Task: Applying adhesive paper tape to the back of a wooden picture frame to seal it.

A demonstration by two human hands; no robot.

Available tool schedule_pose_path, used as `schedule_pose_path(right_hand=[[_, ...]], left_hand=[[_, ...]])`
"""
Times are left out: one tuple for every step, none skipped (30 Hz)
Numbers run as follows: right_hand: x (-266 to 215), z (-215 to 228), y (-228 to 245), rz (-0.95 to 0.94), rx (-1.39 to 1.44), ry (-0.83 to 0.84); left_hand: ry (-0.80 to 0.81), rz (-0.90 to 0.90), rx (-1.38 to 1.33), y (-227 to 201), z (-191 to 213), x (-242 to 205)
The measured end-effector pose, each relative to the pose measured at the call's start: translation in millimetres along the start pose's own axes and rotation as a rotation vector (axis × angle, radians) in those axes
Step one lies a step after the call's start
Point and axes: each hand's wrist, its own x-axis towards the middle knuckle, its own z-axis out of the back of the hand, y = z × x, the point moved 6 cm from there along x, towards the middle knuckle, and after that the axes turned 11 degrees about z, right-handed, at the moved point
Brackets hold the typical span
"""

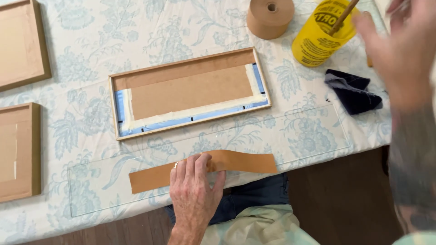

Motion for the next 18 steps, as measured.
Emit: schedule_pose_path(right_hand=[[-20.6,2.7,28.1,-0.055,0.260,0.073],[-41.6,5.4,58.8,-0.103,0.531,0.146],[-53.8,1.6,97.1,-0.103,0.537,0.148],[-69.6,-9.9,143.3,-0.001,0.500,0.354],[-88.6,-20.6,188.4,0.099,0.458,0.559],[-102.2,-30.6,198.1,0.096,0.462,0.563],[-112.3,-34.2,208.2,0.132,0.407,0.459],[-122.5,-37.5,219.6,0.170,0.354,0.353],[-134.1,-43.2,216.9,0.170,0.360,0.356],[-140.1,-47.7,207.3,0.108,0.393,0.271],[-146.1,-52.2,198.1,0.045,0.425,0.186],[-141.5,-48.5,193.9,0.056,0.432,0.187],[-136.6,-44.4,189.7,0.044,0.503,0.163],[-129.7,-43.0,186.5,0.038,0.581,0.137],[-131.6,-39.4,175.8,0.055,0.595,0.137],[-132.9,-41.2,168.7,0.079,0.627,0.165],[-133.7,-44.3,162.5,0.105,0.658,0.192],[-124.3,-38.9,164.9,0.128,0.687,0.196]], left_hand=[[-0.011,0.000,-0.012,-0.1,0.6,0.6],[-0.021,-0.002,-0.022,0.3,1.7,2.3],[-0.019,0.002,-0.017,0.7,2.3,3.6],[-0.019,0.013,-0.030,1.0,2.5,4.8],[-0.018,0.025,-0.042,0.8,2.5,5.6],[-0.012,0.026,-0.041,0.6,2.5,7.1],[-0.015,0.024,-0.043,0.2,3.3,8.2],[-0.019,0.024,-0.043,0.5,5.2,9.0],[-0.015,0.029,-0.039,0.5,6.4,6.0],[-0.016,0.032,-0.053,0.9,6.5,6.9],[-0.018,0.036,-0.067,1.8,7.4,7.8],[-0.024,0.046,-0.063,1.9,8.8,7.8],[-0.016,0.041,-0.086,2.1,10.1,7.3],[-0.013,0.040,-0.102,4.1,12.6,7.2],[-0.024,0.055,-0.090,3.4,12.3,8.4],[-0.008,0.061,-0.146,4.5,13.6,7.5],[0.007,0.066,-0.201,6.9,15.3,6.6],[-0.005,0.093,-0.178,9.4,17.1,5.3]])
